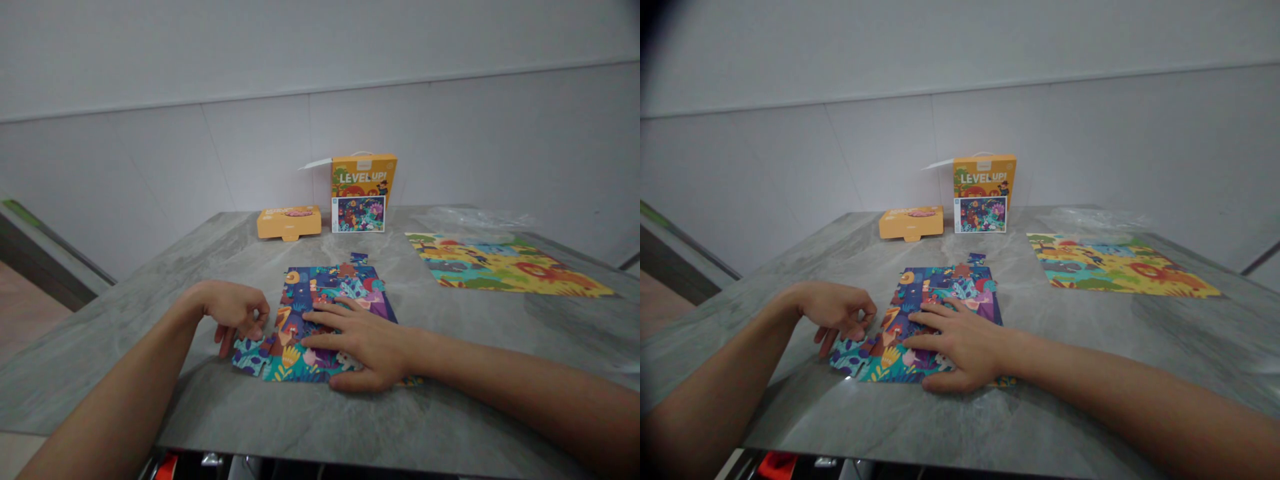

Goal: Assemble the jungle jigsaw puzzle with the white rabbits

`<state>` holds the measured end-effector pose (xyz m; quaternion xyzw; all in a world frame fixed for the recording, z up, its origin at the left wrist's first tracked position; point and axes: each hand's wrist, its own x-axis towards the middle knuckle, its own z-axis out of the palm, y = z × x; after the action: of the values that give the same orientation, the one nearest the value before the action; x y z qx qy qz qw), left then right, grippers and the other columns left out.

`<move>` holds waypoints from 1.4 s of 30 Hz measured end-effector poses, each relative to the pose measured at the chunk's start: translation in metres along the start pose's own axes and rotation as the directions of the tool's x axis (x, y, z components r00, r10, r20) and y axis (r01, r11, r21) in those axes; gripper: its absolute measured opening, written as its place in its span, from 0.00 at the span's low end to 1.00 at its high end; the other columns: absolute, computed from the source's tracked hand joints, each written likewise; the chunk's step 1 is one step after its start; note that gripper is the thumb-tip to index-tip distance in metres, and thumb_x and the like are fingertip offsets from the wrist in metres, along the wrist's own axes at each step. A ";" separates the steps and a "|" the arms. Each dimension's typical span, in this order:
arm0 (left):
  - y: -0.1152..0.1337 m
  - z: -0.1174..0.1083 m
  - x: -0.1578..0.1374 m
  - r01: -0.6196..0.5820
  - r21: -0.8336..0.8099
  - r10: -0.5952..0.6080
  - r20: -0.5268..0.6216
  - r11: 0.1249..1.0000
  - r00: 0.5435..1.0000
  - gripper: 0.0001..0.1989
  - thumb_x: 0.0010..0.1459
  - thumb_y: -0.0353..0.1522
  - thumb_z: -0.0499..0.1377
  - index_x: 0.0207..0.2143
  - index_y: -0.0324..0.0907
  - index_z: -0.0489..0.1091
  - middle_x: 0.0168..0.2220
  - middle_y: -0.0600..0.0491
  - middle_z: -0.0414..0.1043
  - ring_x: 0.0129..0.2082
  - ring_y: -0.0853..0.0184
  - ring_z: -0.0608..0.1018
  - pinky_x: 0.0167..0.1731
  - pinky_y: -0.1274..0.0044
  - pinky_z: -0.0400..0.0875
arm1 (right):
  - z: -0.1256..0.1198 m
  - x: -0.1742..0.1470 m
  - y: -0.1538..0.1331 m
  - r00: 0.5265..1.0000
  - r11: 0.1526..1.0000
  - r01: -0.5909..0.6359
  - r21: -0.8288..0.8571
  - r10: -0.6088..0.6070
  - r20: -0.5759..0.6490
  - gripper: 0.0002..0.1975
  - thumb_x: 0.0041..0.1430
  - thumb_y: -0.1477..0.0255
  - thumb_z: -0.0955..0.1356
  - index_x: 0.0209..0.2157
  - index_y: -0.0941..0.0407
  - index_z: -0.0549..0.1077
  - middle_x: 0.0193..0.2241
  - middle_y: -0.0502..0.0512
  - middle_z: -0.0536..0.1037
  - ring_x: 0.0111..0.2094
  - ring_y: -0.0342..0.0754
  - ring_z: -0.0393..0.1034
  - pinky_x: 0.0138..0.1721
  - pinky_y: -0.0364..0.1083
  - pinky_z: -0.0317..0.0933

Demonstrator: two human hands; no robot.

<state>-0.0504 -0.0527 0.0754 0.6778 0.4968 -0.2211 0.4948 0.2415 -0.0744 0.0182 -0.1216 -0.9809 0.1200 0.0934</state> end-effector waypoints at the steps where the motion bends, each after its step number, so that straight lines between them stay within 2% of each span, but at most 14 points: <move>1: 0.000 0.000 0.000 -0.004 -0.001 0.004 -0.007 1.000 1.000 0.09 0.53 0.36 0.60 0.31 0.43 0.63 0.22 0.52 0.74 0.21 0.59 0.80 0.17 0.78 0.69 | 0.000 0.000 0.000 1.000 1.000 -0.006 -0.001 0.006 0.000 0.32 0.61 0.54 0.65 0.64 0.48 0.60 0.67 0.60 0.55 0.66 0.62 0.49 0.62 0.68 0.42; 12: -0.006 -0.002 0.001 -0.027 -0.061 0.023 -0.069 0.998 0.997 0.12 0.52 0.39 0.63 0.32 0.43 0.64 0.22 0.56 0.72 0.17 0.65 0.77 0.15 0.80 0.68 | 0.003 -0.002 0.004 0.998 0.999 -0.046 0.013 0.046 -0.044 0.32 0.60 0.55 0.66 0.64 0.48 0.60 0.66 0.61 0.56 0.65 0.62 0.51 0.62 0.68 0.43; 16: -0.008 -0.007 -0.003 -0.132 -0.076 0.129 -0.043 0.988 0.991 0.13 0.55 0.42 0.61 0.31 0.42 0.68 0.21 0.55 0.73 0.16 0.68 0.76 0.16 0.81 0.68 | 0.001 -0.002 0.003 0.999 0.999 -0.045 0.016 0.045 -0.020 0.32 0.61 0.55 0.65 0.65 0.47 0.59 0.67 0.61 0.55 0.65 0.63 0.51 0.61 0.69 0.44; 19: -0.006 -0.010 -0.001 -0.254 -0.098 0.233 -0.185 0.962 0.955 0.16 0.56 0.45 0.60 0.30 0.41 0.68 0.21 0.56 0.72 0.17 0.69 0.74 0.18 0.81 0.69 | 0.000 -0.002 0.003 0.999 0.999 -0.033 0.010 0.033 -0.037 0.32 0.61 0.54 0.65 0.63 0.49 0.61 0.66 0.61 0.57 0.65 0.62 0.52 0.61 0.67 0.44; 21: -0.001 -0.009 0.008 -0.349 -0.112 0.286 -0.373 0.931 0.883 0.18 0.58 0.47 0.59 0.32 0.42 0.68 0.20 0.58 0.70 0.16 0.70 0.74 0.18 0.81 0.69 | 0.001 -0.002 0.004 0.998 1.000 -0.025 0.004 0.025 -0.060 0.31 0.60 0.54 0.66 0.62 0.50 0.63 0.65 0.62 0.59 0.64 0.61 0.54 0.62 0.66 0.44; 24: 0.010 -0.001 0.033 -0.484 -0.130 0.300 -0.638 0.866 0.709 0.20 0.58 0.49 0.57 0.37 0.41 0.67 0.19 0.60 0.68 0.15 0.71 0.73 0.16 0.81 0.67 | 0.002 -0.002 0.005 0.995 1.000 -0.001 -0.012 0.000 -0.096 0.30 0.59 0.54 0.67 0.59 0.52 0.66 0.62 0.61 0.64 0.62 0.59 0.57 0.61 0.64 0.46; 26: 0.016 0.005 0.050 -0.528 -0.139 0.279 -0.723 0.837 0.632 0.22 0.59 0.49 0.56 0.43 0.41 0.66 0.19 0.59 0.68 0.15 0.69 0.74 0.15 0.81 0.66 | 0.003 -0.001 0.006 0.990 0.999 0.035 -0.033 -0.039 -0.138 0.29 0.58 0.54 0.67 0.57 0.54 0.68 0.60 0.61 0.67 0.60 0.58 0.60 0.60 0.62 0.48; 29: 0.020 0.013 0.067 -0.510 -0.100 0.253 -0.778 0.854 0.576 0.23 0.60 0.48 0.55 0.50 0.41 0.65 0.32 0.52 0.76 0.16 0.69 0.75 0.16 0.78 0.67 | 0.004 0.001 0.010 0.959 0.995 0.074 -0.069 -0.090 -0.269 0.20 0.59 0.60 0.67 0.49 0.57 0.73 0.50 0.59 0.76 0.51 0.54 0.68 0.55 0.57 0.54; 32: 0.021 0.016 0.068 -0.406 0.124 0.310 -0.846 0.906 0.434 0.20 0.60 0.43 0.57 0.49 0.41 0.69 0.39 0.49 0.76 0.27 0.66 0.78 0.27 0.75 0.73 | 0.005 0.001 0.021 0.877 0.988 -0.098 -0.117 0.030 -0.480 0.09 0.61 0.71 0.64 0.38 0.58 0.76 0.35 0.57 0.79 0.39 0.50 0.69 0.44 0.52 0.59; 34: 0.022 0.018 0.064 -0.334 0.300 0.417 -0.829 0.894 0.373 0.17 0.60 0.41 0.59 0.47 0.42 0.73 0.41 0.49 0.75 0.36 0.63 0.79 0.38 0.72 0.74 | 0.004 0.000 0.030 0.805 0.951 -0.273 -0.142 0.145 -0.576 0.08 0.59 0.75 0.64 0.36 0.58 0.76 0.32 0.57 0.78 0.38 0.52 0.67 0.41 0.52 0.58; 36: 0.025 0.020 0.059 -0.324 0.448 0.549 -0.741 0.833 0.386 0.17 0.60 0.40 0.60 0.49 0.45 0.73 0.47 0.48 0.74 0.45 0.61 0.77 0.48 0.69 0.71 | 0.003 -0.002 0.038 0.781 0.918 -0.364 -0.158 0.209 -0.588 0.08 0.58 0.75 0.65 0.36 0.58 0.76 0.34 0.58 0.77 0.40 0.53 0.66 0.41 0.53 0.57; 38: 0.027 0.022 0.056 -0.337 0.552 0.646 -0.626 0.763 0.437 0.18 0.62 0.40 0.59 0.52 0.47 0.72 0.54 0.48 0.70 0.52 0.60 0.73 0.54 0.68 0.66 | 0.003 -0.003 0.043 0.801 0.916 -0.370 -0.156 0.230 -0.553 0.08 0.58 0.75 0.65 0.37 0.58 0.77 0.35 0.58 0.76 0.41 0.53 0.66 0.41 0.53 0.57; 40: 0.028 0.023 0.057 -0.322 0.601 0.673 -0.558 0.731 0.485 0.17 0.63 0.39 0.57 0.53 0.49 0.72 0.57 0.49 0.67 0.55 0.59 0.71 0.57 0.67 0.64 | 0.004 -0.003 0.045 0.830 0.927 -0.344 -0.150 0.225 -0.510 0.09 0.58 0.75 0.66 0.38 0.56 0.78 0.36 0.58 0.76 0.41 0.53 0.65 0.42 0.53 0.57; 42: 0.025 0.022 0.059 -0.278 0.613 0.655 -0.561 0.739 0.505 0.15 0.65 0.38 0.55 0.52 0.49 0.74 0.57 0.49 0.67 0.55 0.59 0.72 0.57 0.67 0.64 | 0.005 -0.003 0.045 0.850 0.934 -0.322 -0.153 0.214 -0.482 0.10 0.57 0.75 0.66 0.38 0.55 0.78 0.37 0.58 0.75 0.41 0.53 0.65 0.43 0.53 0.57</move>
<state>0.0007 -0.0455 0.0307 0.9101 0.3798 0.1184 0.1157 0.2527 -0.0338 0.0017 -0.2928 -0.9112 -0.0134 0.2896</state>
